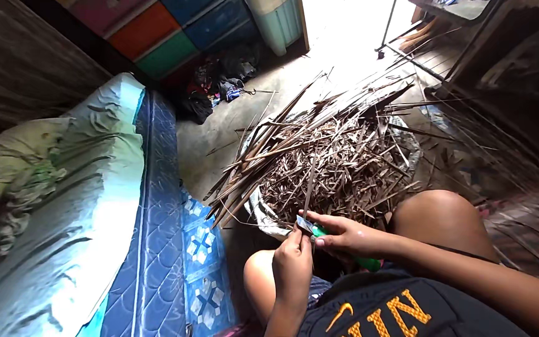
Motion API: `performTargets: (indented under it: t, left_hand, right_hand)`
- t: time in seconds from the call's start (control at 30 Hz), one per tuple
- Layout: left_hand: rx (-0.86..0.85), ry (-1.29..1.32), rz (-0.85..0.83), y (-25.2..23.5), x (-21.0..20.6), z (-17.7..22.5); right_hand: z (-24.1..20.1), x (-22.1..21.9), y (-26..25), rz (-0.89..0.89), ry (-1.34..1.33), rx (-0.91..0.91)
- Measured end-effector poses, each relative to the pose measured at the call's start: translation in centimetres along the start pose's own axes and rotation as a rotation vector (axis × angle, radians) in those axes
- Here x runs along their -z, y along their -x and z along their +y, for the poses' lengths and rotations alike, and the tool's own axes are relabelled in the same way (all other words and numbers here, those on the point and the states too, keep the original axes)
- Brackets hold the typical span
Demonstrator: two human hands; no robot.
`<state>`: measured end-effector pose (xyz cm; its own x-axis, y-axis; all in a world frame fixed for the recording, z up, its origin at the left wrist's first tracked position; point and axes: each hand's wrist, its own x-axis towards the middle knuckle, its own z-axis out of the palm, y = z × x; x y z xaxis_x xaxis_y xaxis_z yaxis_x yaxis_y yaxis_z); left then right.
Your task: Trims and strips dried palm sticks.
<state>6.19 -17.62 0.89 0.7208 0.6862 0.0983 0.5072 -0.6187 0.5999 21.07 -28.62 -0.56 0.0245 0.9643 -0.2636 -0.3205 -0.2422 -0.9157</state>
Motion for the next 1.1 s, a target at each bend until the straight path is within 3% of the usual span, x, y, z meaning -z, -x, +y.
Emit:
performTargets:
  t: [0.2, 0.5, 0.8, 0.97, 1.1]
  left_hand:
    - [0.134, 0.227, -0.217, 0.0, -0.2, -0.7]
    - [0.235, 0.489, -0.300, -0.5, 0.9, 0.4]
    - [0.042, 0.174, -0.143, 0.2, 0.6, 0.5]
    - [0.148, 0.515, -0.261, 0.0, 0.9, 0.8]
    - [0.217, 0.689, -0.341, 0.1, 1.2, 1.3]
  right_hand:
    - [0.1, -0.3, 0.4, -0.016, 0.010, 0.003]
    - [0.2, -1.7, 0.4, 0.166, 0.077, 0.091]
    - [-1.2, -1.0, -0.2, 0.324, 0.072, 0.146]
    - [-2.6, 2.2, -0.4, 0.317, 0.093, 0.143]
    - [-4.0, 4.5, -0.9, 0.451, 0.026, 0.169]
